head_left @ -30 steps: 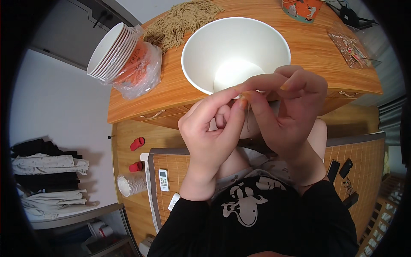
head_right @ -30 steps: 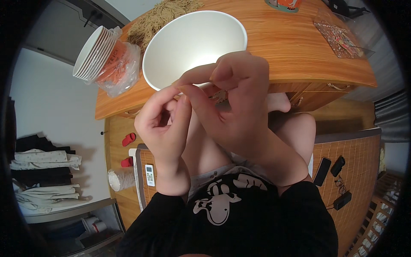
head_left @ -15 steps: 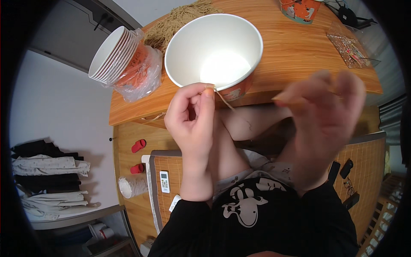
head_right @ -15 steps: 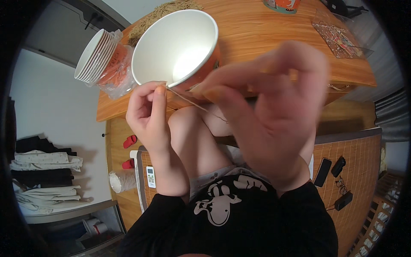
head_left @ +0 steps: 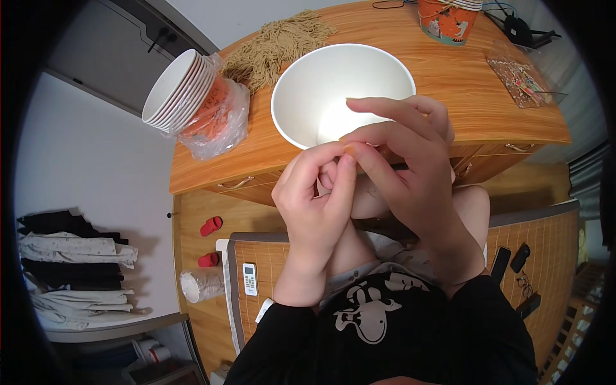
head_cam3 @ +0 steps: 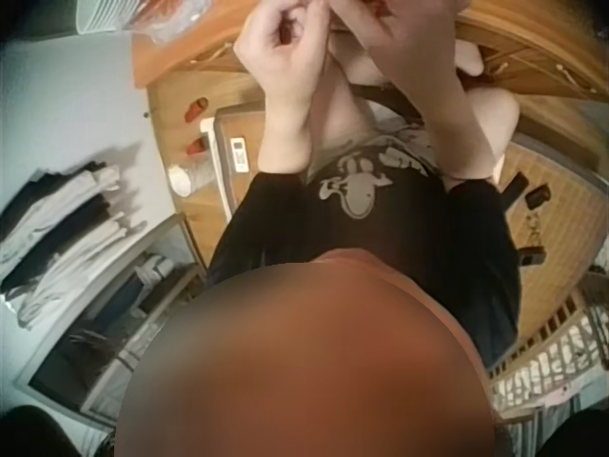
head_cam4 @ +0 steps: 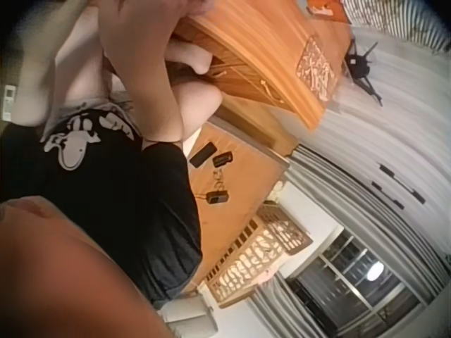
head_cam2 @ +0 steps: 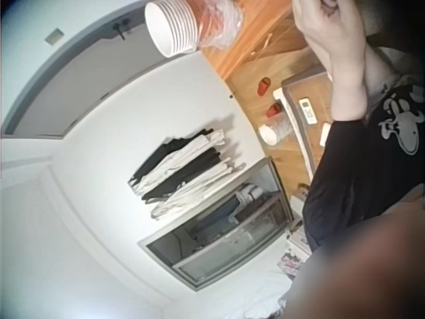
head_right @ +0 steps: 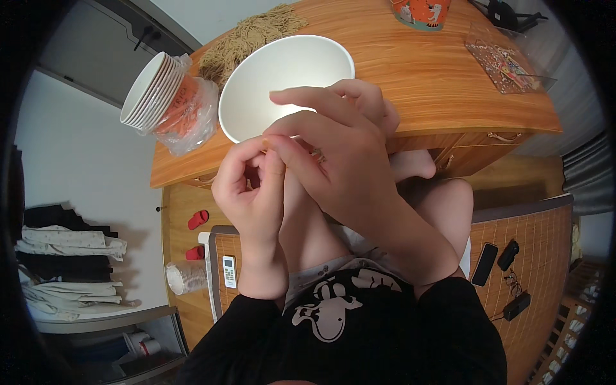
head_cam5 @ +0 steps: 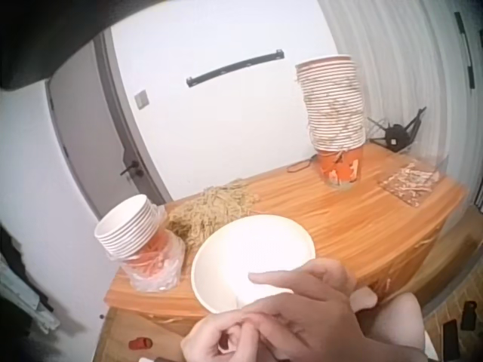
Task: Threading cord handles through holes in paper buckets to assemble them.
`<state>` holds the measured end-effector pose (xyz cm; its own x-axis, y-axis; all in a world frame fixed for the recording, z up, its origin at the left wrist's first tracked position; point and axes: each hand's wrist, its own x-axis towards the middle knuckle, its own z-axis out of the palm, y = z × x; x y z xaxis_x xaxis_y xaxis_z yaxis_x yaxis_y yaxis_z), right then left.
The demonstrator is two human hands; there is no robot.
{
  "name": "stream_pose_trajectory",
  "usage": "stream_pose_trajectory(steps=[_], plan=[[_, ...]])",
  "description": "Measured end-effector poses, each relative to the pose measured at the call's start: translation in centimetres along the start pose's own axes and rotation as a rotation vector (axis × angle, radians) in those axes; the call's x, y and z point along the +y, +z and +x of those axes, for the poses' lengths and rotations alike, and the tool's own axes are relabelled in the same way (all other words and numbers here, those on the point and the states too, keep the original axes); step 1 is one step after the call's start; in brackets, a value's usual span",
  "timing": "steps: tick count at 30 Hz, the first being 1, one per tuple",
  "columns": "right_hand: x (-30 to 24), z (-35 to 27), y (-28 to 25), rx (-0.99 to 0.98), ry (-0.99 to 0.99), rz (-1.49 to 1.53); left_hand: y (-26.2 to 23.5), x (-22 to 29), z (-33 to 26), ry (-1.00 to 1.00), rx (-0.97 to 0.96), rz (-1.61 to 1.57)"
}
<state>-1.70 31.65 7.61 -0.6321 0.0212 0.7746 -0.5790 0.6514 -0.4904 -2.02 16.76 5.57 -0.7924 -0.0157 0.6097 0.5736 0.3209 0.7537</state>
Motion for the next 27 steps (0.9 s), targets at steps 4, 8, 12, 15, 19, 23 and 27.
stream_pose_trajectory(steps=[4, 8, 12, 15, 19, 23, 27], plan=[[0.3, 0.2, 0.2, 0.043, -0.027, 0.050, 0.1, -0.7, 0.1, 0.073, 0.013, 0.007], [0.7, 0.2, 0.0, 0.087, -0.041, 0.061, 0.3, -0.5, 0.6, 0.211, -0.013, 0.069], [1.2, 0.1, -0.1, 0.052, -0.010, 0.076, 0.4, -0.6, 0.8, 0.214, -0.002, 0.079], [0.9, -0.2, -0.5, 0.031, 0.009, 0.056, 0.9, -0.1, 0.9, 0.044, 0.023, 0.027], [0.6, -1.6, -0.7, 0.039, 0.084, 0.010, 1.3, -0.4, 0.6, 0.042, 0.012, 0.018], [1.4, -2.0, -0.3, 0.075, -0.028, -0.122, 1.5, -1.0, 0.3, 0.081, 0.020, -0.010], [1.4, -2.1, -0.4, 0.125, -0.105, -0.165, 1.2, -0.6, 0.4, 0.082, 0.011, 0.038]])
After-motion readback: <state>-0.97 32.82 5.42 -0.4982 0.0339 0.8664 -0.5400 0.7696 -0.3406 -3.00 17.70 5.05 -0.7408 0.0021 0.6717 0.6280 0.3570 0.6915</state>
